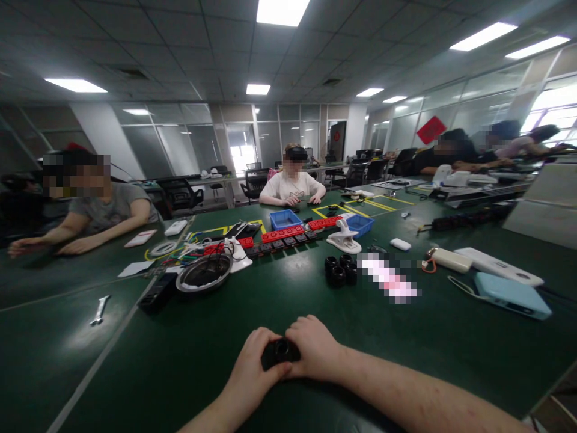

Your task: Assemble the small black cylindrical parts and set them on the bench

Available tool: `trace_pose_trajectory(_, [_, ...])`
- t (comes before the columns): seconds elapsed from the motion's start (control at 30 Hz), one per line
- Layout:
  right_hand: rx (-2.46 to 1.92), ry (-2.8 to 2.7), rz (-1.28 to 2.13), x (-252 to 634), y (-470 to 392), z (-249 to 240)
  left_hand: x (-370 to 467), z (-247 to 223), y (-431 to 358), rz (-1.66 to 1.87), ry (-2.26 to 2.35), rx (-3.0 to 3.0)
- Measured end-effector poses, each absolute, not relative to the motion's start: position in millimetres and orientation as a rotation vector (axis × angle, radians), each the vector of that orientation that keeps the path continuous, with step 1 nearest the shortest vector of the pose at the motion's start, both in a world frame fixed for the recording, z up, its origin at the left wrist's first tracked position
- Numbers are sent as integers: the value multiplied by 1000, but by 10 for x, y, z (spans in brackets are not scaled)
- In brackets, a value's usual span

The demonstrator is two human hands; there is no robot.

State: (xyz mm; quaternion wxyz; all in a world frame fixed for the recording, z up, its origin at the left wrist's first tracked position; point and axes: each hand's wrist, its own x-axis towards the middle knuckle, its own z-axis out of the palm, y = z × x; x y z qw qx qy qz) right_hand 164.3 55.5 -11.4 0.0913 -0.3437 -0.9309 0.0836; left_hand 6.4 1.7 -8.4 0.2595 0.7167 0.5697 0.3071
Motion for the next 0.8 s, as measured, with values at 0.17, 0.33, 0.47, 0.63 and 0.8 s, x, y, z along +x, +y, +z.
trace_pose_trajectory(0.17, [-844,-2733,447,1734,612,-59,60,-50,-4,889,1462,1958])
trace_pose_trajectory(0.33, [-630,-2786,703,1845,751,-4,31,-39,-6,866,1445,1967])
trace_pose_trajectory(0.47, [-597,-2806,765,1864,805,-3,11,-46,3,839,1361,1991])
trace_pose_trajectory(0.63, [-889,-2777,518,1743,684,-63,31,-62,9,873,1418,1951])
trace_pose_trajectory(0.8, [-1030,-2704,250,1674,569,-83,40,-70,13,899,1498,1903])
